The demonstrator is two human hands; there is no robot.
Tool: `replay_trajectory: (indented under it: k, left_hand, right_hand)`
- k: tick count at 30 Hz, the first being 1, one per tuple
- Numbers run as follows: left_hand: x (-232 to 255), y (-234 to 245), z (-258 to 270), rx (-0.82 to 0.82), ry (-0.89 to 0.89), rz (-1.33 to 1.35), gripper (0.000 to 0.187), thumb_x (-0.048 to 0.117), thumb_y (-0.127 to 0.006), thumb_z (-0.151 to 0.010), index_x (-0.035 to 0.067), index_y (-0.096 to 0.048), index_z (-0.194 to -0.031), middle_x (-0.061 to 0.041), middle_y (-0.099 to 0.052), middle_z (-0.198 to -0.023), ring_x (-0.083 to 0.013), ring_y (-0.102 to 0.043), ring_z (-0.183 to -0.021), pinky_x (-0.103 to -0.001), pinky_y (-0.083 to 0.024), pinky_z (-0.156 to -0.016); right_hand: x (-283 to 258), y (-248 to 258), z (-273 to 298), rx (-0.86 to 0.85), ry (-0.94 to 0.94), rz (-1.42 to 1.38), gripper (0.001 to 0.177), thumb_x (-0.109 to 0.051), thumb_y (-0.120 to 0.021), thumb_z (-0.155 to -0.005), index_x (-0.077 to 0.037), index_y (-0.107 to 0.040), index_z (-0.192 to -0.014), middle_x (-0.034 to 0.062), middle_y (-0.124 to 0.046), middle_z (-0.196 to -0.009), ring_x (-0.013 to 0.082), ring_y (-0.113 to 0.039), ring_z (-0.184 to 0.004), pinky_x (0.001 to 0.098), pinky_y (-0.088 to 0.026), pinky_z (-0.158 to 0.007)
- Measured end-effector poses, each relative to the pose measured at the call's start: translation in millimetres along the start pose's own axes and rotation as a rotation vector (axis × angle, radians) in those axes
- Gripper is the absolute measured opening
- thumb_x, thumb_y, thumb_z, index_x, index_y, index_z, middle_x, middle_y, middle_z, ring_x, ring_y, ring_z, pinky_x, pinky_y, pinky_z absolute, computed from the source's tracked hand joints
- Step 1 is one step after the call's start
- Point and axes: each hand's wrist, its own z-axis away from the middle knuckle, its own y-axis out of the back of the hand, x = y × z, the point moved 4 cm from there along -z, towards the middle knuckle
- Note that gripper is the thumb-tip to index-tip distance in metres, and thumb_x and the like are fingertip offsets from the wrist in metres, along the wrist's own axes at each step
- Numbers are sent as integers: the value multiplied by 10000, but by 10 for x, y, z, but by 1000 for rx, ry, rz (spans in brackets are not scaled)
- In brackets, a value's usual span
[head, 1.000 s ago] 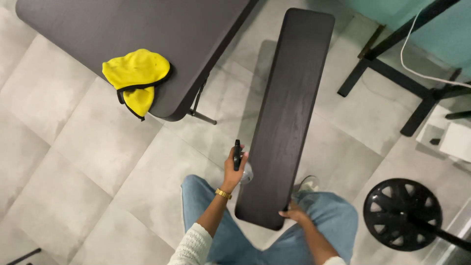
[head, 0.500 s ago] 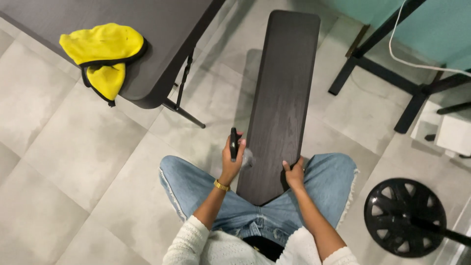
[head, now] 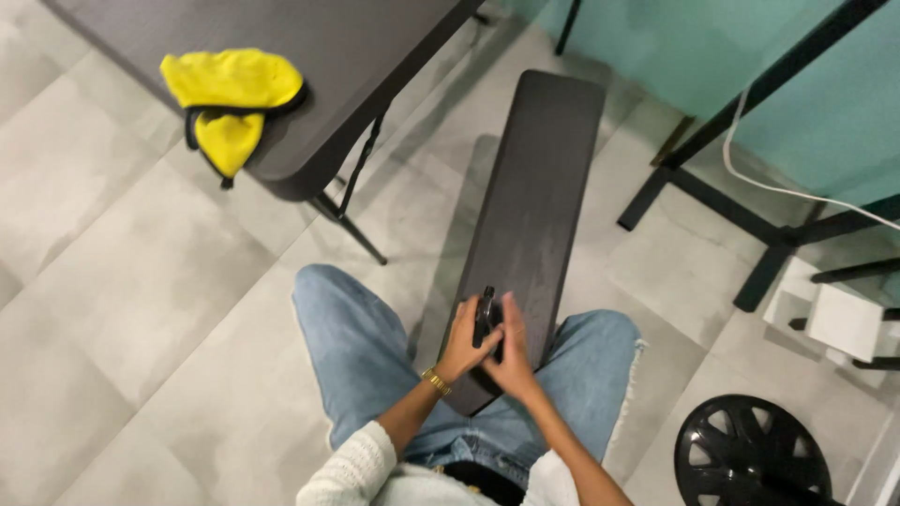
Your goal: Cleaning a wooden bench by spraying it with a solution and wiping it with a microfiber cloth
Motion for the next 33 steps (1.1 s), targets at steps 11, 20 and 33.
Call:
replay_trajectory:
  k: [11,20,33]
  left_hand:
    - [840,-60,-542,-121,-100,-45,619,394,-723,-887,94,-466,-1364,-267,-591,-1297,-469,-505,-1257,-534,-402,-1076]
    - [896,110,-941,-186,-155,161,930,519,-693,-918,22,-259,-1573,-317,-388,-1526,-536,-286,-1432,-632,-200,-1196]
    - [1223,7,-1108,-326,6,290,995,538,-738,-857,21,-299,-1585,-378,-380,-1521,-541,-437,-1375,-568,-397,-1145]
  right_hand:
    - [958,-121,-353,120,-364,70,827,-70,-780,-797,110,-374,-1495,391,-487,-1423,533,-456,-1356,583,-354,-1180]
    - [-455,586,-1438,380,-543,67,279,-458,-628,-1008,-257,-714,-1180,49,-771,-877,305,-734,-867,410,-554,-770]
    - [-374,669,-1596,333,-405,312,315,-343,-609,-1020,-38,-685,-996,226,-703,-872,447,-695,-888,513,-556,-774]
